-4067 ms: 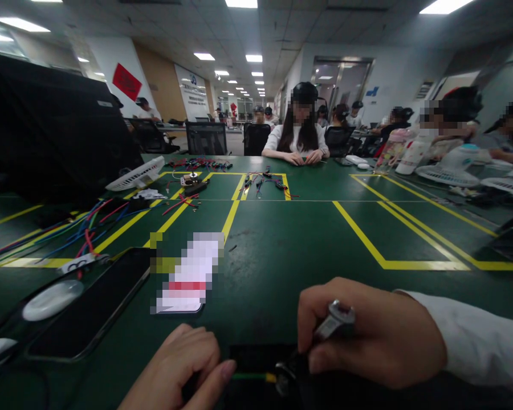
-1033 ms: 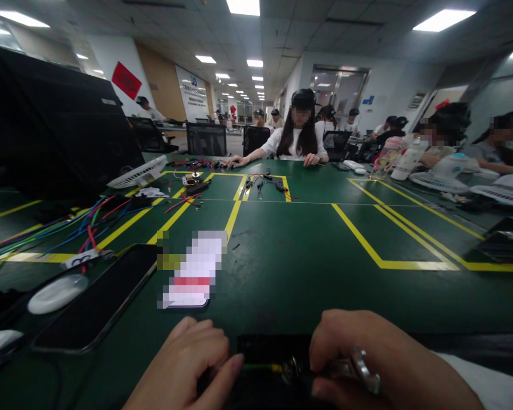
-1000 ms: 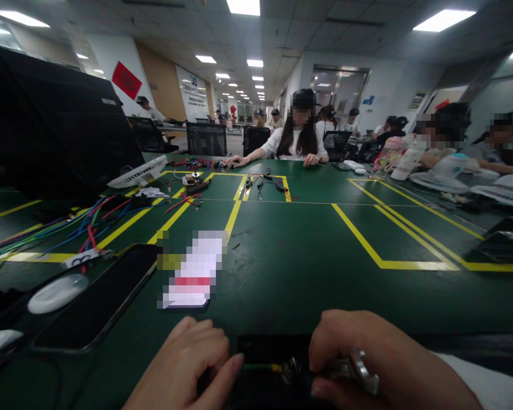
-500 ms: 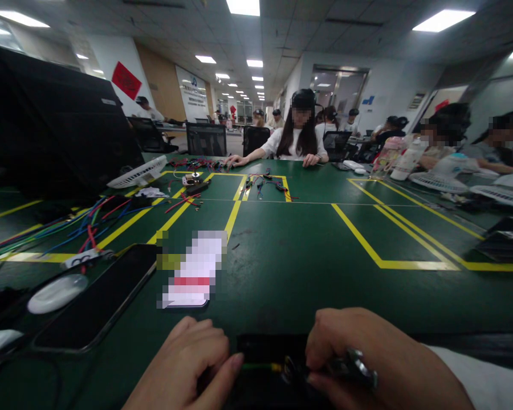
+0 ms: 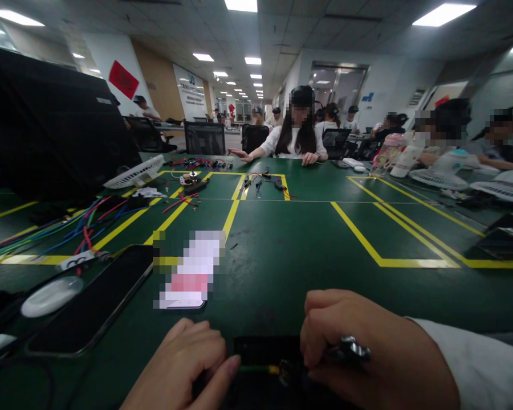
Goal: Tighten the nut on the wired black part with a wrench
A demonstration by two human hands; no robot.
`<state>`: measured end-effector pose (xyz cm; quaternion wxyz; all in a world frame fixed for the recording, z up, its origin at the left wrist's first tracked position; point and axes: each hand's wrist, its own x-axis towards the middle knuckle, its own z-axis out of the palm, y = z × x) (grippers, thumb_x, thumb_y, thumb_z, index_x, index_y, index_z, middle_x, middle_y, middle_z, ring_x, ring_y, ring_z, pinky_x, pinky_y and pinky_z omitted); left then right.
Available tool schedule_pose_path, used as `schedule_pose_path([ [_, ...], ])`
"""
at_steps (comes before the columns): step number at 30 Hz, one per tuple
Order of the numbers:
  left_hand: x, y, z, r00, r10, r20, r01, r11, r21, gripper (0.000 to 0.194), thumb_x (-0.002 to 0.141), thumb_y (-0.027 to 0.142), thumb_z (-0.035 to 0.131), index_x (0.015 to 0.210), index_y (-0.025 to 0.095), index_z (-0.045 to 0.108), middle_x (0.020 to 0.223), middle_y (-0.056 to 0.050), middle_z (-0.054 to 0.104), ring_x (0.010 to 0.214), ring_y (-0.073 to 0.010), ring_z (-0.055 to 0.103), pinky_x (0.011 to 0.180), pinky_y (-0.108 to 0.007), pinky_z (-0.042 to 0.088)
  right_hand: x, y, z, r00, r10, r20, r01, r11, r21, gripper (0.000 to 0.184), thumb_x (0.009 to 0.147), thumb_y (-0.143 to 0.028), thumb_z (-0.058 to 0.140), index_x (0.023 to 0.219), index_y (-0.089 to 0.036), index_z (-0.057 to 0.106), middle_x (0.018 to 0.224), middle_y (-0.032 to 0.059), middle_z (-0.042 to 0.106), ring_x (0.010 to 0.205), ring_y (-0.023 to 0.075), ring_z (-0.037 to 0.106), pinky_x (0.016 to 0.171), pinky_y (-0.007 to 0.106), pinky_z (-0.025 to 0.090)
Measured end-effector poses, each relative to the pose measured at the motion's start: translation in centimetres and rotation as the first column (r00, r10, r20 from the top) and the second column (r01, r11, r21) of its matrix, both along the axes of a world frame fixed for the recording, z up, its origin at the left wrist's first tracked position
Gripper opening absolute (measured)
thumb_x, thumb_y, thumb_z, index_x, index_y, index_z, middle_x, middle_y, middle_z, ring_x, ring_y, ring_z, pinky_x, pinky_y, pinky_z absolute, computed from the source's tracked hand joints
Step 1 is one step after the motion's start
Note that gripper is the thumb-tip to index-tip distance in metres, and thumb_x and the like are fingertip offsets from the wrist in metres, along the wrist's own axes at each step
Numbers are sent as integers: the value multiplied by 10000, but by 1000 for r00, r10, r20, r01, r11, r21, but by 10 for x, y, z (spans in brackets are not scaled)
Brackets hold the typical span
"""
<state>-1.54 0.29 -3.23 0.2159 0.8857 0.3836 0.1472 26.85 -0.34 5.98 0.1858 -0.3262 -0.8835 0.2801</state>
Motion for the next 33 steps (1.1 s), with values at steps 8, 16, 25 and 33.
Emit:
schedule_pose_path([
  [8,-1,1,0,1000,-15,2,15,1000,-2,405,1026,347,357,687,208,529,676,11,598,658,-175,567,684,-318,385,9,15,0,991,125,-45,-128,990,-53,112,787,-78,682,868,-144,641,813,54,672,733,170,575,655,283,441],
  [16,-1,3,1,999,-20,37,19,1000,16,370,1014,306,404,675,208,515,663,20,592,645,-164,572,643,-298,366,8,23,0,976,208,-57,-213,973,-85,108,768,-40,680,867,-81,694,784,85,704,740,181,573,671,288,456],
  [25,-1,3,0,999,-28,46,28,1000,1,386,1016,315,390,671,209,525,666,13,602,651,-171,572,656,-308,376,8,-1,19,970,-214,-118,190,964,-188,71,886,-181,669,848,-182,609,768,-18,605,645,119,553,582,216,456],
  [33,5,-3,13,1000,24,-9,-24,999,-21,409,1017,330,369,661,202,524,671,6,608,676,-182,586,651,-304,392,-6,-27,2,964,-265,-12,266,963,34,196,720,-28,707,755,-191,605,706,-19,636,596,130,552,545,217,410],
])
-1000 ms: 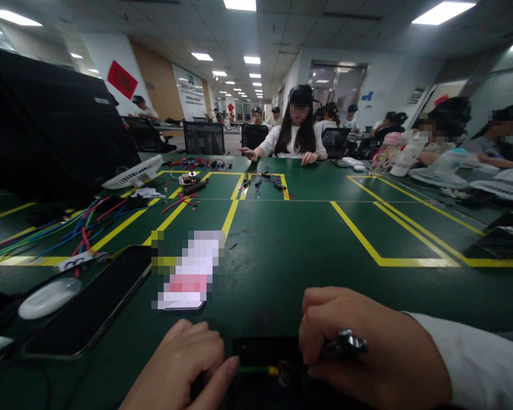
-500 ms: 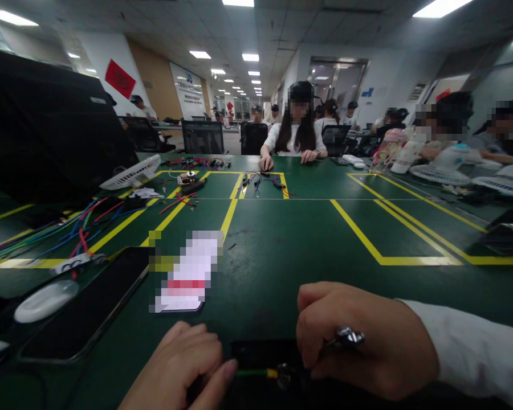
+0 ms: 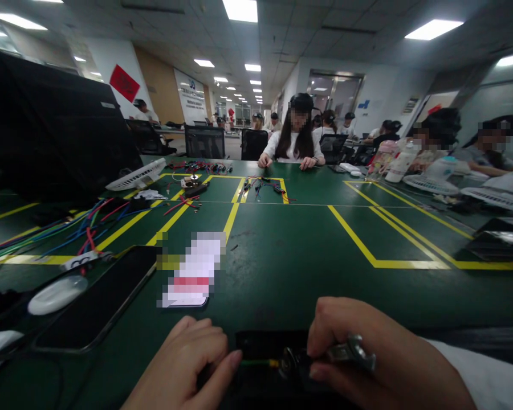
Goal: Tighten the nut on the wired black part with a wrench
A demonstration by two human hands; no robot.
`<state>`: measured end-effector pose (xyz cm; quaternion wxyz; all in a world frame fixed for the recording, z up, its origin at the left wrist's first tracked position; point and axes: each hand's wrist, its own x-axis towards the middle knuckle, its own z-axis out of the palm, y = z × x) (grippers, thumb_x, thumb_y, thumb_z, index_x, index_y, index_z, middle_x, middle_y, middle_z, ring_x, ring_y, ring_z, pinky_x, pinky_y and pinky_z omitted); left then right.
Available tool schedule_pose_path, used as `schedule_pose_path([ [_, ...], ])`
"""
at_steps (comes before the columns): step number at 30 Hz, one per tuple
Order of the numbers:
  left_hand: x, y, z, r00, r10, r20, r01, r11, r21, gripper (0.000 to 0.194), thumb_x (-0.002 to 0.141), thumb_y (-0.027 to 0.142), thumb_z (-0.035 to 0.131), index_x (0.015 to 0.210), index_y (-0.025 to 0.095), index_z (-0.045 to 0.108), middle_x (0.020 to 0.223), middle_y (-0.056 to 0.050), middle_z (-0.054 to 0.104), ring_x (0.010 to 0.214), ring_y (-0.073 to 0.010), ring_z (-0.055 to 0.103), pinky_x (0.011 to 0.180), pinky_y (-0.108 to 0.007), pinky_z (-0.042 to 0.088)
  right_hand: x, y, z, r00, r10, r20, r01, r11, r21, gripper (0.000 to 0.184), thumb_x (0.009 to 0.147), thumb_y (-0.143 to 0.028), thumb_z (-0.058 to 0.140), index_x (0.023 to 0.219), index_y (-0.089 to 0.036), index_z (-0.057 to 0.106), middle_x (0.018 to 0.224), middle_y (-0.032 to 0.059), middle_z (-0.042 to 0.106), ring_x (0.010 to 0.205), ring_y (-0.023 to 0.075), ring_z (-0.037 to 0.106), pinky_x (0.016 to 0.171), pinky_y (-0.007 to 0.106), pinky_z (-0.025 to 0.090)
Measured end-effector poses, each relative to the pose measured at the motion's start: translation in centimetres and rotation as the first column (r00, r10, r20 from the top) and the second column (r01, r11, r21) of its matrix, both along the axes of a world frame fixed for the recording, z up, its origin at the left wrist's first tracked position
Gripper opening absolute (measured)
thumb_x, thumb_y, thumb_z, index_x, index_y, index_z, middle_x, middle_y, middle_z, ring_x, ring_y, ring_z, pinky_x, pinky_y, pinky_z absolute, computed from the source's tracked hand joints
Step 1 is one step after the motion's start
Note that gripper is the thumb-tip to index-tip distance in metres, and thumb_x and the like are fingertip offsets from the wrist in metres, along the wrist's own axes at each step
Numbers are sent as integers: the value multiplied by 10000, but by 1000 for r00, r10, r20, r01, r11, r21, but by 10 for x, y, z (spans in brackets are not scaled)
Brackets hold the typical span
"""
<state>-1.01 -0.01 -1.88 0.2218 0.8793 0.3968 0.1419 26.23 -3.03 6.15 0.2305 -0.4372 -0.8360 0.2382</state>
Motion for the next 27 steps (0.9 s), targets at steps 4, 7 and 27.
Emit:
schedule_pose_path([
  [4,3,-2,4,1000,19,-5,-19,1000,7,404,1014,328,369,661,197,515,676,5,610,682,-184,591,668,-312,396,-1,2,-1,1000,0,-16,0,1000,13,167,743,-42,701,770,-184,617,717,-5,648,603,136,564,546,220,416],
  [7,4,-1,5,1000,28,-13,-28,1000,6,405,1010,327,375,652,194,513,672,2,610,679,-187,591,671,-316,395,-1,4,0,1000,0,26,1,999,-33,177,732,-43,734,756,-177,621,723,2,654,638,148,582,576,230,428],
  [27,0,3,-1,1000,-5,-5,5,1000,-17,397,1011,324,390,661,202,535,665,8,606,656,-180,589,664,-306,384,7,14,-9,990,143,-10,-144,985,-94,103,835,-82,665,864,-175,630,818,21,652,728,156,590,660,270,425],
])
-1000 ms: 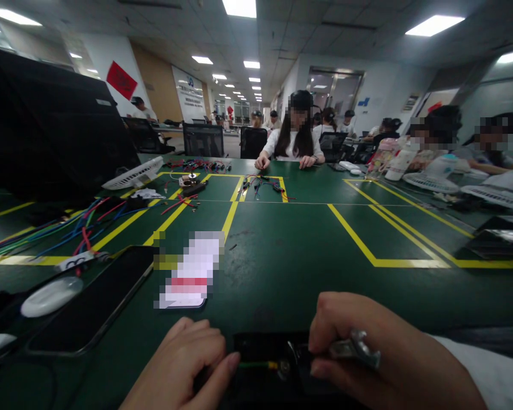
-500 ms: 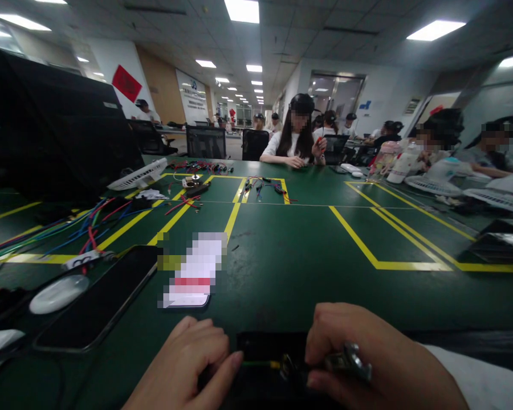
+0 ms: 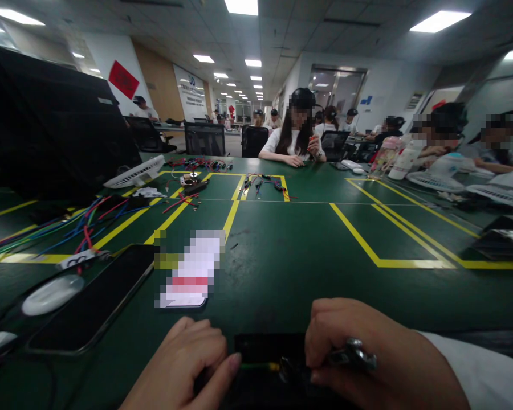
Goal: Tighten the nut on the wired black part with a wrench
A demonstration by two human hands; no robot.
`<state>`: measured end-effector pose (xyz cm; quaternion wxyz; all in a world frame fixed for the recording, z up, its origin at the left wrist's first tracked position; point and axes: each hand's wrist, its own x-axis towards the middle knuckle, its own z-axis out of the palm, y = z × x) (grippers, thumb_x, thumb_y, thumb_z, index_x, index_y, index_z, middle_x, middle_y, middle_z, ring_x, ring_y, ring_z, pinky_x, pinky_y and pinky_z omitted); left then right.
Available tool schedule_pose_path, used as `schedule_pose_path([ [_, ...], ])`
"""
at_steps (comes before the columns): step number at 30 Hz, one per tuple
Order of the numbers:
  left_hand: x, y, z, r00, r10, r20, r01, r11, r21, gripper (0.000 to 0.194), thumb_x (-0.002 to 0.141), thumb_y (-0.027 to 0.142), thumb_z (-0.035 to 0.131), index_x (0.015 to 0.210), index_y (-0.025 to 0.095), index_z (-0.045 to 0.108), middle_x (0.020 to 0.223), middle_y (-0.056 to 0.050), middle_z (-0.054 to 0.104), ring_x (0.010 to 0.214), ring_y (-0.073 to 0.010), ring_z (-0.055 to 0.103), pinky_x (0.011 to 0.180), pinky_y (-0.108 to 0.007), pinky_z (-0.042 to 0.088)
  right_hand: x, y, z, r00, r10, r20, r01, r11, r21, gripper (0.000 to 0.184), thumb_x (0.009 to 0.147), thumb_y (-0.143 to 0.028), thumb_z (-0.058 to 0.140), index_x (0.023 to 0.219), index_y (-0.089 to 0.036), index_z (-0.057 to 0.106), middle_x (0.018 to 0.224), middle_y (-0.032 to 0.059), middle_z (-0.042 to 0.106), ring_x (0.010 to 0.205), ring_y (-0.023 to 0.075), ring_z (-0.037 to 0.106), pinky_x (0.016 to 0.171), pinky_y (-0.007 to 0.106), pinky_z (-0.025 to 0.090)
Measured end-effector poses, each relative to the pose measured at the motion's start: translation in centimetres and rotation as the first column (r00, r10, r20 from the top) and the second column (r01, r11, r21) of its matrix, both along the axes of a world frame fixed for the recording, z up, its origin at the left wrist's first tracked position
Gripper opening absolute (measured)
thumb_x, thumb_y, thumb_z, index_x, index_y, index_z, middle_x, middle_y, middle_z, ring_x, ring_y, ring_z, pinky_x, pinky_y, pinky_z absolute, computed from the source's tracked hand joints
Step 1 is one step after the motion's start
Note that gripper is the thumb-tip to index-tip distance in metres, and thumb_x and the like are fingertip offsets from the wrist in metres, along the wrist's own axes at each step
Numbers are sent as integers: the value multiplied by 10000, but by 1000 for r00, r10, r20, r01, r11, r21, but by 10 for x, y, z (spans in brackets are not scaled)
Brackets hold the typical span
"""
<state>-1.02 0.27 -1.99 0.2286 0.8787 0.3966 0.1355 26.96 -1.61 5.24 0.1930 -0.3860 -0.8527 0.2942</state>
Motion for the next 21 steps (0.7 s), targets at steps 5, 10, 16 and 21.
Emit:
schedule_pose_path([
  [5,-1,1,-3,1000,-12,12,12,1000,15,392,1017,322,380,678,203,537,682,8,612,666,-180,587,678,-310,389,4,8,6,994,105,-37,-106,994,-8,71,863,-97,676,876,-147,627,822,27,649,757,151,581,695,276,422],
  [10,-5,2,-11,999,-31,23,30,999,43,381,1019,326,389,683,207,525,675,15,599,662,-172,572,673,-307,379,5,16,12,986,169,-13,-169,985,-23,89,832,-65,706,887,-120,662,824,57,652,755,165,592,686,280,434],
  [16,-7,2,-14,998,-49,36,47,997,56,390,1023,315,358,699,201,542,680,16,599,657,-171,569,654,-311,359,4,26,13,972,212,-98,-222,970,-101,99,793,-37,719,871,-94,699,819,55,628,741,150,584,655,235,456],
  [21,-8,3,-15,998,-62,30,59,996,65,373,1016,318,379,696,206,534,669,25,593,643,-167,567,675,-317,362,5,35,13,948,304,-91,-314,940,-132,108,784,-9,703,863,-81,716,799,75,665,772,177,592,679,256,478],
])
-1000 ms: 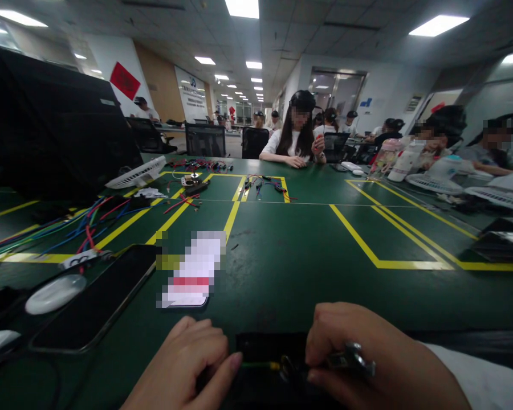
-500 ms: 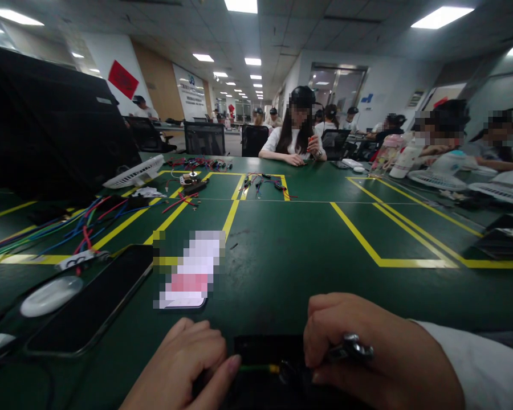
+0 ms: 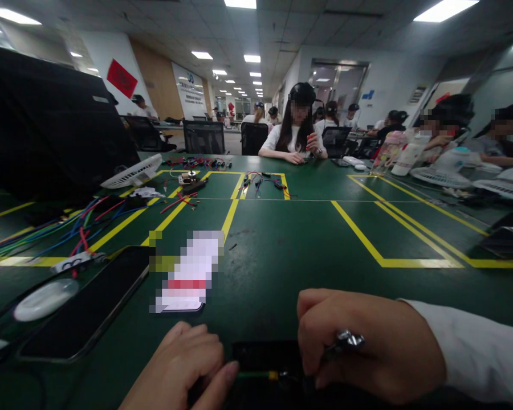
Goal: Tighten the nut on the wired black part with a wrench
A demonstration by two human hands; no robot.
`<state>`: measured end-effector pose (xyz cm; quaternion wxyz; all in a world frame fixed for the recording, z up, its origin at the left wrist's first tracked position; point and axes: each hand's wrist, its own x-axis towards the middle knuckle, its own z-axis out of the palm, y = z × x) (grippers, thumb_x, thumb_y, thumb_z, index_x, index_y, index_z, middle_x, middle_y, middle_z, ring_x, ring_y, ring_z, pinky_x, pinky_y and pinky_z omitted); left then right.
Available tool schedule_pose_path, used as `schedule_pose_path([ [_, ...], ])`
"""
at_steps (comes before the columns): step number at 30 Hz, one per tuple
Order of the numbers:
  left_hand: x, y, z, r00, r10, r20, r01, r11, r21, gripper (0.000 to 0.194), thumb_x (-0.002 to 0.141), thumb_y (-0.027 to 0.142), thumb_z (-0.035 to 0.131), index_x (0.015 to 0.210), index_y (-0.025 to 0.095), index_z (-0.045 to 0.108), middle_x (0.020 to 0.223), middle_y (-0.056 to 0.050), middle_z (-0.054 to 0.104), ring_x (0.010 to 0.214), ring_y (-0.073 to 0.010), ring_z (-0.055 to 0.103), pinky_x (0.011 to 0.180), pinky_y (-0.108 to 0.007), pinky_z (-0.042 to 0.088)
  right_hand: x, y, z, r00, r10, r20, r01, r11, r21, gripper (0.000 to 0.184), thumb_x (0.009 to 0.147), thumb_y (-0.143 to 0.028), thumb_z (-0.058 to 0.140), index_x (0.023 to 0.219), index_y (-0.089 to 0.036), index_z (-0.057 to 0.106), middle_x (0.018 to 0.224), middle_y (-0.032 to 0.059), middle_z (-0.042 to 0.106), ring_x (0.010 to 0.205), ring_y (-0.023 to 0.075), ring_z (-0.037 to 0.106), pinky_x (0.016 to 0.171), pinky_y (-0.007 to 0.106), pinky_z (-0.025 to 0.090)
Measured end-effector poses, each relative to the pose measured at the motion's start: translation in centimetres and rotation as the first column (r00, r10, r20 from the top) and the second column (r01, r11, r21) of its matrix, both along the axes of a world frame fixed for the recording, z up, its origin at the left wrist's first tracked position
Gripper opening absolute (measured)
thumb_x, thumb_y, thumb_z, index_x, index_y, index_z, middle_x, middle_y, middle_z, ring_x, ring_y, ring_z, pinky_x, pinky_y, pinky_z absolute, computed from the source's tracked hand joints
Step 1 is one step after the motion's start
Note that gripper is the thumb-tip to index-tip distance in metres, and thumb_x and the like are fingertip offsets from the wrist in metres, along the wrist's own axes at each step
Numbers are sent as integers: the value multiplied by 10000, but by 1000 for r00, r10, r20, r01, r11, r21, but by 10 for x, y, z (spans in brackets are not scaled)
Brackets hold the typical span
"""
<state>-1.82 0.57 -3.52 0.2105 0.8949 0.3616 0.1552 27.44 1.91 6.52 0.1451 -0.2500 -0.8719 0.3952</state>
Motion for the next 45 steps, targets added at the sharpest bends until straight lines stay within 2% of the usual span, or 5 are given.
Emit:
schedule_pose_path([
  [12,-1,0,-2,1000,3,-11,-3,1000,-3,372,1018,316,382,696,209,533,671,29,605,648,-166,579,668,-311,365,-3,8,3,999,42,-23,-42,999,-5,63,810,-17,712,851,-64,720,777,75,681,776,163,574,688,237,464],
  [17,-2,2,-3,999,-21,41,19,999,42,342,1001,291,423,687,208,527,650,40,596,627,-154,581,662,-304,357,1,-9,12,985,-159,-72,153,985,-72,65,855,-149,729,889,-147,673,845,8,644,760,128,592,696,228,469],
  [24,3,1,2,1000,5,27,-6,999,47,395,1013,305,392,653,203,518,641,17,593,622,-170,577,609,-297,352,-8,-41,19,872,-485,63,482,874,64,121,809,-117,649,841,-234,640,711,-53,635,589,120,551,532,196,443],
  [35,8,-5,19,995,86,-58,-90,994,-69,395,1001,330,381,662,196,532,686,3,618,695,-188,601,672,-308,397,-6,-56,-14,825,-534,184,513,845,150,132,788,-97,666,816,-222,632,779,-3,688,643,153,636,553,201,489],
  [45,4,-2,5,999,39,15,-39,999,0,397,1010,334,383,657,208,513,656,10,602,645,-170,567,625,-289,373,-18,-41,4,889,-415,193,405,910,90,132,876,-375,707,902,-250,675,759,3,656,699,174,607,621,229,491],
])
